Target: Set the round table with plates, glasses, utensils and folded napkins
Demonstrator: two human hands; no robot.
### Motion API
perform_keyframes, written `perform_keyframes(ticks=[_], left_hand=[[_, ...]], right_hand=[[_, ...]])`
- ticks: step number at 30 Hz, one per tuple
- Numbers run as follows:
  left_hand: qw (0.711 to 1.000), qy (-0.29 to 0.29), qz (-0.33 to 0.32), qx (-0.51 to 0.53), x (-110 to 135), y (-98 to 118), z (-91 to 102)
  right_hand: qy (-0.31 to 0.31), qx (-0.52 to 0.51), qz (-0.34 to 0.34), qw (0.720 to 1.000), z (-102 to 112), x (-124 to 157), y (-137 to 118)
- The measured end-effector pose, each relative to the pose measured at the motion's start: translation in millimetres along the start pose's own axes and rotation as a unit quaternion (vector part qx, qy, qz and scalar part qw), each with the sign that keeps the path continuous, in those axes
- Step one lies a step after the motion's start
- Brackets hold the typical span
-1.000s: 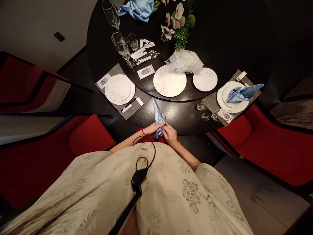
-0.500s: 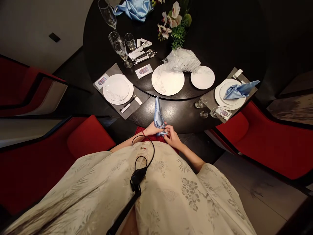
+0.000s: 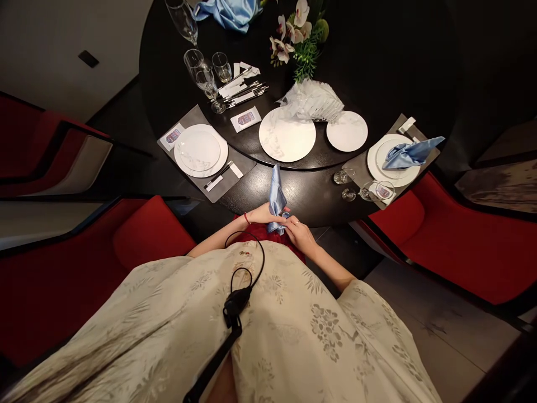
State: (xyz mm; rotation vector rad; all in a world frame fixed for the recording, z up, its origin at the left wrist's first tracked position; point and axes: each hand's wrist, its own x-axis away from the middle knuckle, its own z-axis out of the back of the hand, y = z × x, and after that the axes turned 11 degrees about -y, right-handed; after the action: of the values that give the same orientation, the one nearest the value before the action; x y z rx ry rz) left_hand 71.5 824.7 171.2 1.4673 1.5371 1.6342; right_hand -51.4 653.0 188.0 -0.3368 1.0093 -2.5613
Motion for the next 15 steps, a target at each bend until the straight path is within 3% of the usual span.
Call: perform_keyframes(ticks=[4,9,15], left_hand=[[0.997,0.07,-0.001,-0.036,-4.2,-2.0,-4.9],[0.992,0.099,0.005,-0.081,-5.2,-3.9,-11.8],[0.996,0.07,-0.031,0.042,-2.9,-6.3,-32.3]], right_hand=[[-0.051,0.03,0.033,0.998,11.5,-1.6,0.5],[-0.131,0.096,0.018,0.987,21.9,-0.2,-2.1],[-0.279,0.072,0.036,0.957,28.8,-14.3,-4.3]])
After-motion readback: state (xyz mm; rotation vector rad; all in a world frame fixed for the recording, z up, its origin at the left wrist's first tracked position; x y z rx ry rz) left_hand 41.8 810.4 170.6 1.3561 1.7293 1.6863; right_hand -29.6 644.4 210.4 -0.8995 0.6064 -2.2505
